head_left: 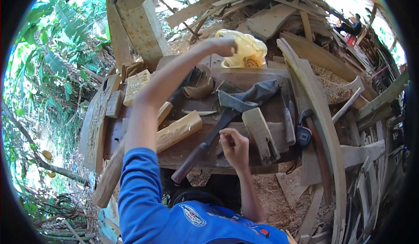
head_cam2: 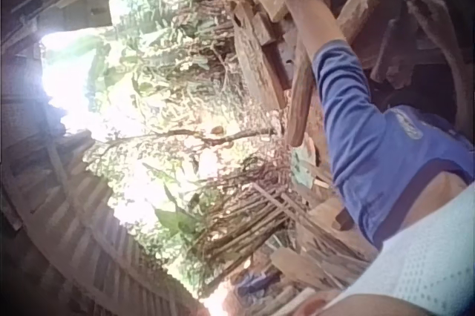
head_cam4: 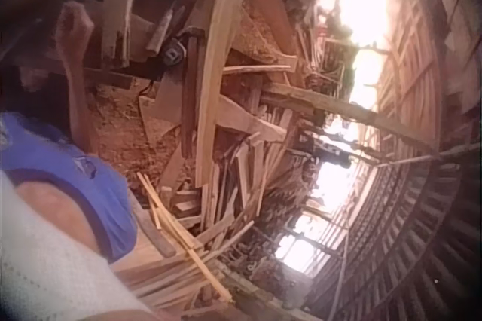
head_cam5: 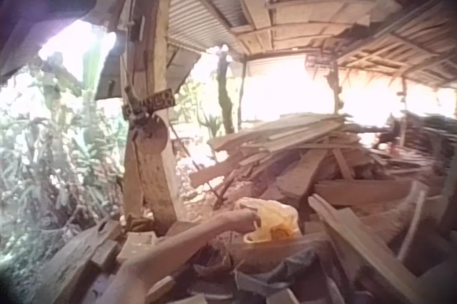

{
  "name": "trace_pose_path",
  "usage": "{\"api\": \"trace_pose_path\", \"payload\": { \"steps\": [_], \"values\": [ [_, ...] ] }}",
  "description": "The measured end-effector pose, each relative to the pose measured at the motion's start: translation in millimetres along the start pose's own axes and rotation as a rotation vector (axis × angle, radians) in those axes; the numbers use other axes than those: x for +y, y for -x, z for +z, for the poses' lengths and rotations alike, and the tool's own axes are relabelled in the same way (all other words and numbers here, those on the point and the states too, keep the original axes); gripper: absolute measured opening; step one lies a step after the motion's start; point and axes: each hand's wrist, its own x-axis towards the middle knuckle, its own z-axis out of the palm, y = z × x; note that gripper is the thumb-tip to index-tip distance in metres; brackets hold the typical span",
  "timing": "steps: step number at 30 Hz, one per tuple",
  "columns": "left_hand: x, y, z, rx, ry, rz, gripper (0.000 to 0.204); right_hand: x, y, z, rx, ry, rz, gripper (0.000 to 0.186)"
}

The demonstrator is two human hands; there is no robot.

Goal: The person carves a rectangular block of wood using a chisel and a hammer. They repeatedly strike the chisel to shape the wood, then use sandpaper to smooth the surface. The person also measures the wood with a tape measure and uses a knife to refine the edges.

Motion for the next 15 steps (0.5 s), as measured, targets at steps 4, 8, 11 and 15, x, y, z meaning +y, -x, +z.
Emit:
{"api": "trace_pose_path", "payload": {
  "steps": [4, 8, 11, 15],
  "values": [
    [32, -81, 43, -0.223, 0.368, -0.469, 0.03, -4, 2, -3, 0.057, -0.047, -0.012, 0.009],
    [14, -130, 107, 0.006, 0.255, -0.755, 0.04, -9, 0, -10, 0.01, -0.015, -0.027, 0.009],
    [5, -142, 138, 0.165, 0.38, -0.784, 0.048, -6, 0, -14, -0.003, -0.063, 0.006, 0.01],
    [1, -144, 143, 0.225, 0.594, -0.858, 0.041, -3, 1, -16, -0.014, -0.138, 0.046, 0.01]
  ]
}}
